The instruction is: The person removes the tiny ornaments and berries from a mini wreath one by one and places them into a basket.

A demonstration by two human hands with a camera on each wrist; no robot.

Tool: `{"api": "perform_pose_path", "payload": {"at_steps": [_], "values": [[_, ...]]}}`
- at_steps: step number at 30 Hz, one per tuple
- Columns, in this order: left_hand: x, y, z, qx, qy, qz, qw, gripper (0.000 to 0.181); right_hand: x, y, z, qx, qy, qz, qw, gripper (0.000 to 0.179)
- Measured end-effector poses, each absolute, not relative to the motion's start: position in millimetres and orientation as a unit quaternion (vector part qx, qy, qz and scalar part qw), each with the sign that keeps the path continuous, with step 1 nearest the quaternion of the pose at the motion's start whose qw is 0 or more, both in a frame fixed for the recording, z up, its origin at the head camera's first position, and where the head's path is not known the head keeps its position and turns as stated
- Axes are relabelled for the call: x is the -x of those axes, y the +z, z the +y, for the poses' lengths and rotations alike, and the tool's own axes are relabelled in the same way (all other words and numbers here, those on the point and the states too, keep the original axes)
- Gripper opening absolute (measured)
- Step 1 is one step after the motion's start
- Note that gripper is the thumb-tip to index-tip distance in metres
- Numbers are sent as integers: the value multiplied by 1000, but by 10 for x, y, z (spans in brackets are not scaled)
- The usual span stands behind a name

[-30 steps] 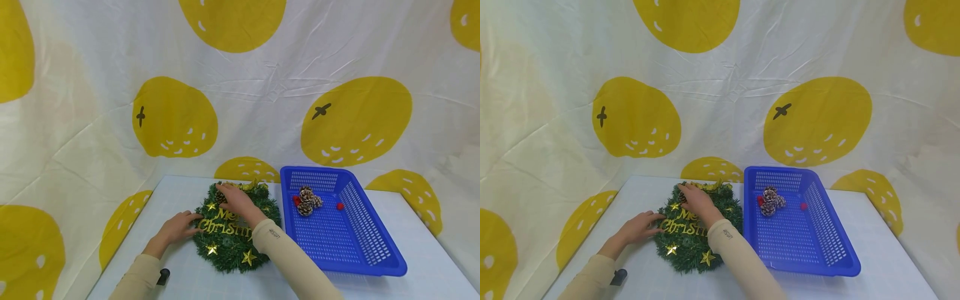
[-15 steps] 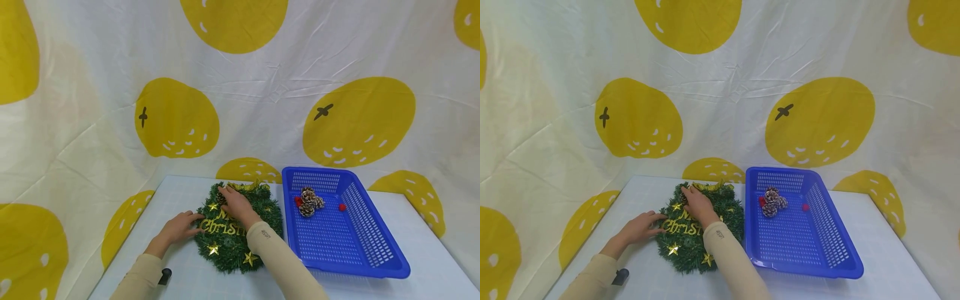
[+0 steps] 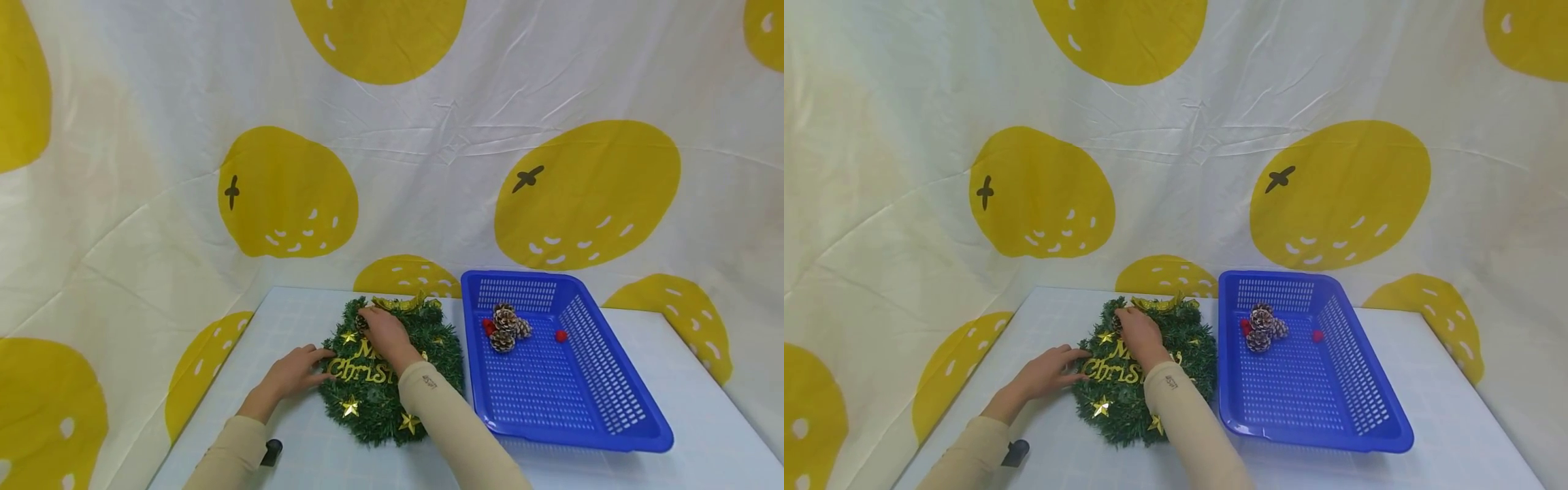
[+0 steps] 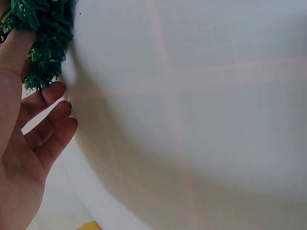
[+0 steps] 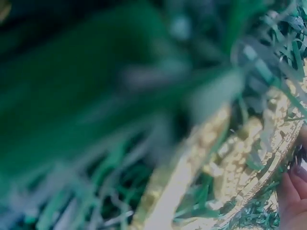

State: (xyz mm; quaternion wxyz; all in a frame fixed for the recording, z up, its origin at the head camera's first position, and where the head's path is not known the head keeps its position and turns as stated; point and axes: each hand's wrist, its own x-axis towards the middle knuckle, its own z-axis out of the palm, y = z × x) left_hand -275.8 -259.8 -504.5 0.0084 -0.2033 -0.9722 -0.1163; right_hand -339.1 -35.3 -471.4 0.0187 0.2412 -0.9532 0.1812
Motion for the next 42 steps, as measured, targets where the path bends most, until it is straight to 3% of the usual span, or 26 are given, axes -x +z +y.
{"api": "perform_pose_path", "payload": {"at_steps": [15, 28, 42], "values": [[2713, -4971, -2567, 206, -120, -971, 9, 48, 3372, -4561, -281, -232, 266, -933, 66, 45], [2719, -5030, -2589, 206, -121, -971, 20, 48, 3274, -4103, -129, -142, 447, -883, -14, 49], [2704, -5031, -2576, 204, -122, -971, 25, 48, 3222, -3917, 10, -141, 430, -892, 8, 57]]}}
